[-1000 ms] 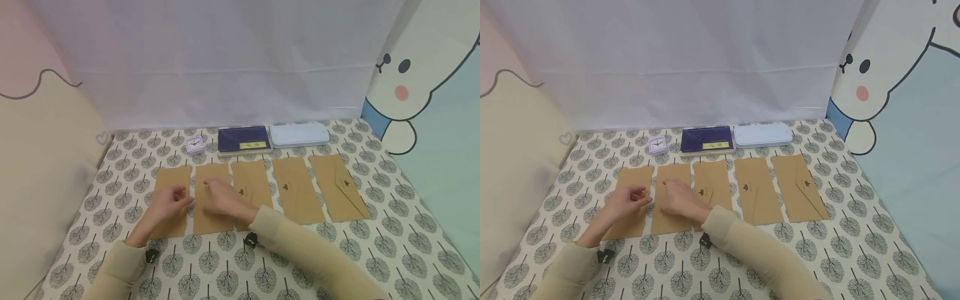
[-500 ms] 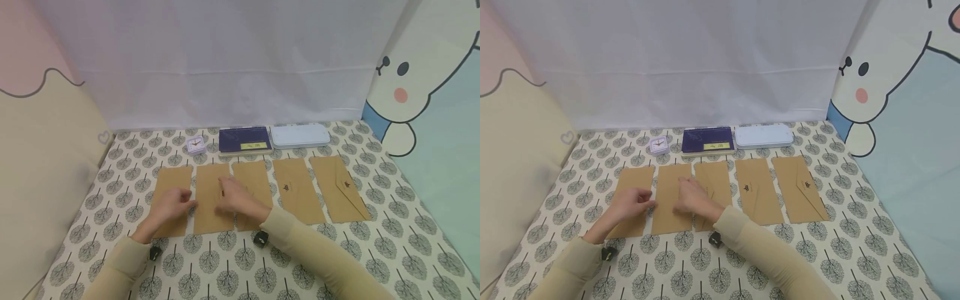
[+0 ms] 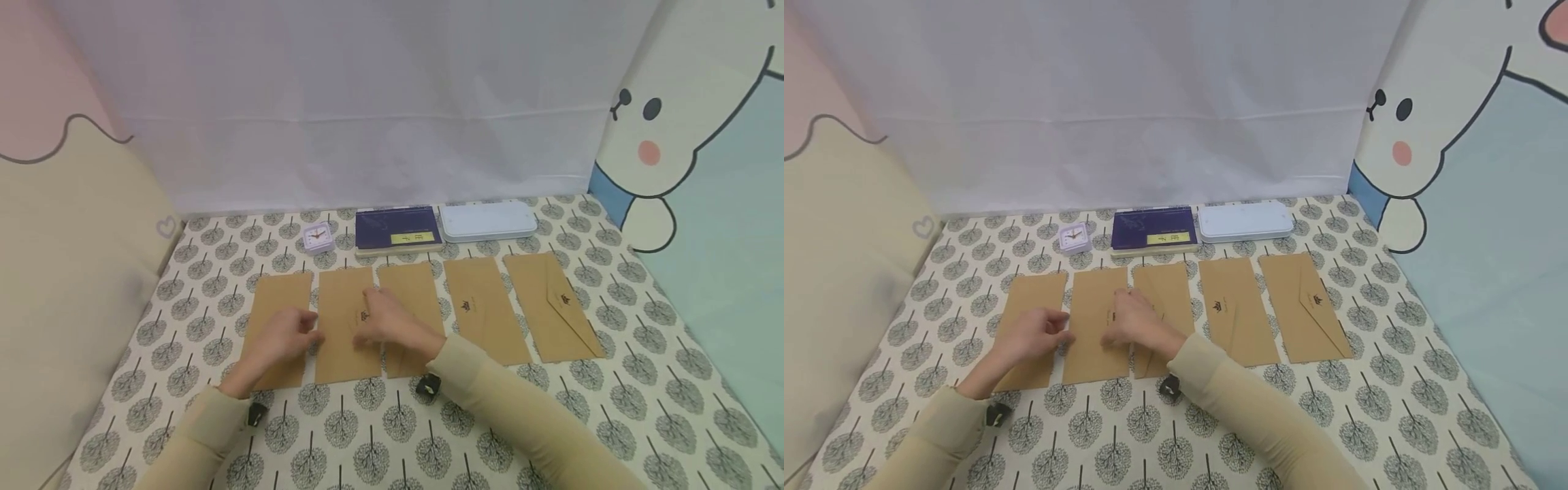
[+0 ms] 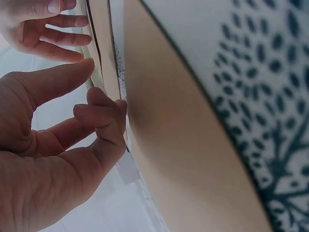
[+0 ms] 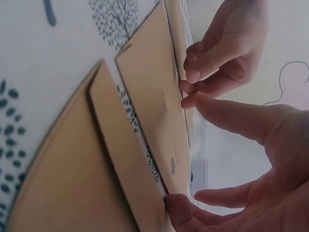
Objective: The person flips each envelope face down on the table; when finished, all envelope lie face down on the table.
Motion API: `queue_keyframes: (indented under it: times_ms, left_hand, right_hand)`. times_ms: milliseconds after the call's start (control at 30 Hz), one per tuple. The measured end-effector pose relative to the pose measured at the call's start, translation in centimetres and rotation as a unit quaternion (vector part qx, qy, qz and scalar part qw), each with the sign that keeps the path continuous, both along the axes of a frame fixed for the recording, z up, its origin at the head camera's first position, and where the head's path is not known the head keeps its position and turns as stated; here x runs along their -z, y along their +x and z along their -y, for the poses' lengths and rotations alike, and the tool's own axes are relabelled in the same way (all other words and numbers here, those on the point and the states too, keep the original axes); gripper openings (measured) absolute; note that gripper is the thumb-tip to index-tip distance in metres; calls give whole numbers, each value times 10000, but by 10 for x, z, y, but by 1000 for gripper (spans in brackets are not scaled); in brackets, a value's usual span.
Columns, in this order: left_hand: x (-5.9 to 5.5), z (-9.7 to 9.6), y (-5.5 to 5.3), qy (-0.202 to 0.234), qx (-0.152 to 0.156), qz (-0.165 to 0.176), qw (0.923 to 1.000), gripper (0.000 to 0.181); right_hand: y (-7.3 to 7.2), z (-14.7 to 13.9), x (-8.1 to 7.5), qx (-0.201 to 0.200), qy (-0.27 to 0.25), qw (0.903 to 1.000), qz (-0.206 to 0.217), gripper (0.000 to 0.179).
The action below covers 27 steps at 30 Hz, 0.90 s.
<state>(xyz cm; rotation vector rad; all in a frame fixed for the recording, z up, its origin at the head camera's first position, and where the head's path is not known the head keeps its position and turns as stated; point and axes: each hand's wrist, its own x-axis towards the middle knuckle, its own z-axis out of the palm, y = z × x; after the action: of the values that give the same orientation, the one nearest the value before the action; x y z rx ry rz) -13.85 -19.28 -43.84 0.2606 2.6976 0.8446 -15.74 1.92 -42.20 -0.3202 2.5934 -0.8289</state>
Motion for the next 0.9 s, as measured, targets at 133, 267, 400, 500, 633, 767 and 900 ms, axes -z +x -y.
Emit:
queue_keyframes:
  times_ms: [133, 267, 400, 500, 633, 767, 900]
  left_hand:
    - [1, -2, -1, -24, -7, 28, 10000, 44]
    - [0, -5, -1, -112, -1, -89, 9999, 27]
    - [1, -8, -1, -107, 21, -166, 9998, 20]
    - [2, -9, 0, -63, 12, -190, 9998, 34]
    - [3, -10, 1, 27, -132, -179, 9997, 28]
    - [1, -11, 1, 123, -264, -22, 9996, 22]
    - [-1, -11, 0, 72, -283, 49, 9996, 18]
  right_hand:
    - [-2, -1, 1, 12, 1, 10000, -30, 96]
    - [-3, -2, 1, 6, -72, 10000, -7, 92]
    - [-4, -2, 0, 52, -158, 9998, 84, 94]
    - [-4, -2, -2, 52, -159, 9998, 115, 96]
    - [-5, -3, 0, 0, -136, 9999, 21, 96]
    - [-8, -4, 3, 167, -323, 9993, 108, 94]
    - [-10, -6, 4, 397, -605, 9971, 243, 94]
